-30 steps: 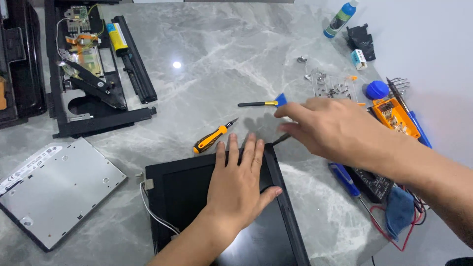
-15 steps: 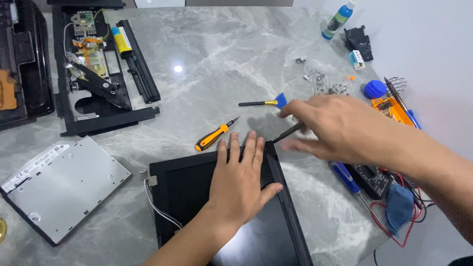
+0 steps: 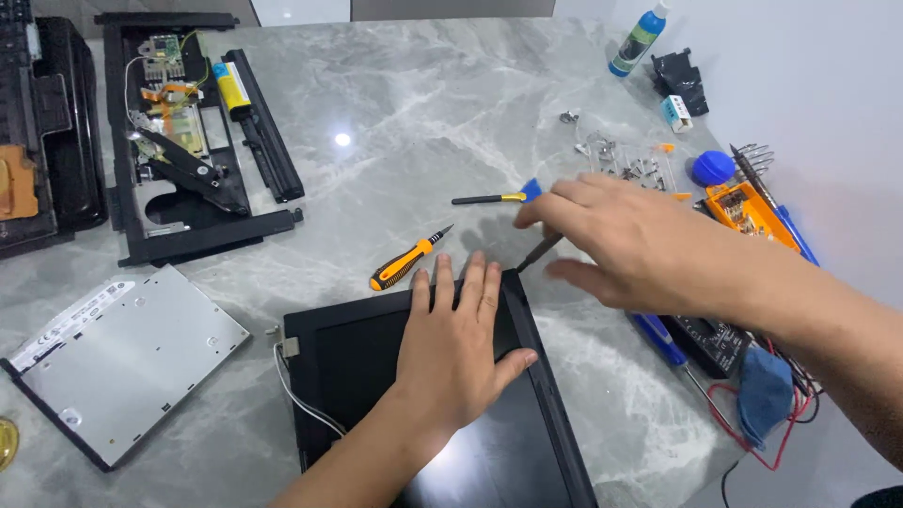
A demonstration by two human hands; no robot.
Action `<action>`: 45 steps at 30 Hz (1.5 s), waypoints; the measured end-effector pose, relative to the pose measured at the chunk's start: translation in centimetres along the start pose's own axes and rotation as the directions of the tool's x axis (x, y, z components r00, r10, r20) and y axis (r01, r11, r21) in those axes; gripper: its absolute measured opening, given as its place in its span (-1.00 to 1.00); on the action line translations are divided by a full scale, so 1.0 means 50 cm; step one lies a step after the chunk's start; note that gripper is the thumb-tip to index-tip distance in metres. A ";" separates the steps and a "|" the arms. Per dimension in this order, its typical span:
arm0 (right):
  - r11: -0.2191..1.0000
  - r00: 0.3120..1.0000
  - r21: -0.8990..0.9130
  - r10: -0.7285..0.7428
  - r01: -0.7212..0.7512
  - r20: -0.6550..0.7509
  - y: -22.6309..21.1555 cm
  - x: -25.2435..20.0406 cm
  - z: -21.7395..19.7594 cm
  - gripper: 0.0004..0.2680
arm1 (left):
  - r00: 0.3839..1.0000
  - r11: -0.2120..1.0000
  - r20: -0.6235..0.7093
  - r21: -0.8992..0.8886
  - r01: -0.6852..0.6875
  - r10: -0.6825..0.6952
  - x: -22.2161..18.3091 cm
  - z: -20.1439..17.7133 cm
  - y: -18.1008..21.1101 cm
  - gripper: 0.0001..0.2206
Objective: Disassembling a laptop screen bezel using a screwdriver and prying it open by hand.
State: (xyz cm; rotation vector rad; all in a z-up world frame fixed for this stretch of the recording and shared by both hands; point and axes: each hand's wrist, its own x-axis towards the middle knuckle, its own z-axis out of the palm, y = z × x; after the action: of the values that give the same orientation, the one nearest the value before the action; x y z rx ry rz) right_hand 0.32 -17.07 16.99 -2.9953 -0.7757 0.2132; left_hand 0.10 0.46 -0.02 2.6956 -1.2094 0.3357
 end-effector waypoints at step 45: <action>0.619 0.592 0.284 0.784 -0.732 -0.185 0.071 -0.123 -0.014 -0.86 | 0.999 0.998 -0.047 -0.053 -0.014 0.012 0.001 -0.004 -0.006 -0.13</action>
State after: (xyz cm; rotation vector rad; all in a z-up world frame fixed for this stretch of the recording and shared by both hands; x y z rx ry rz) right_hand -3.20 -23.17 18.18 -2.8555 0.5856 -0.1465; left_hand 0.31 0.66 0.18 2.6206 -1.2056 0.3610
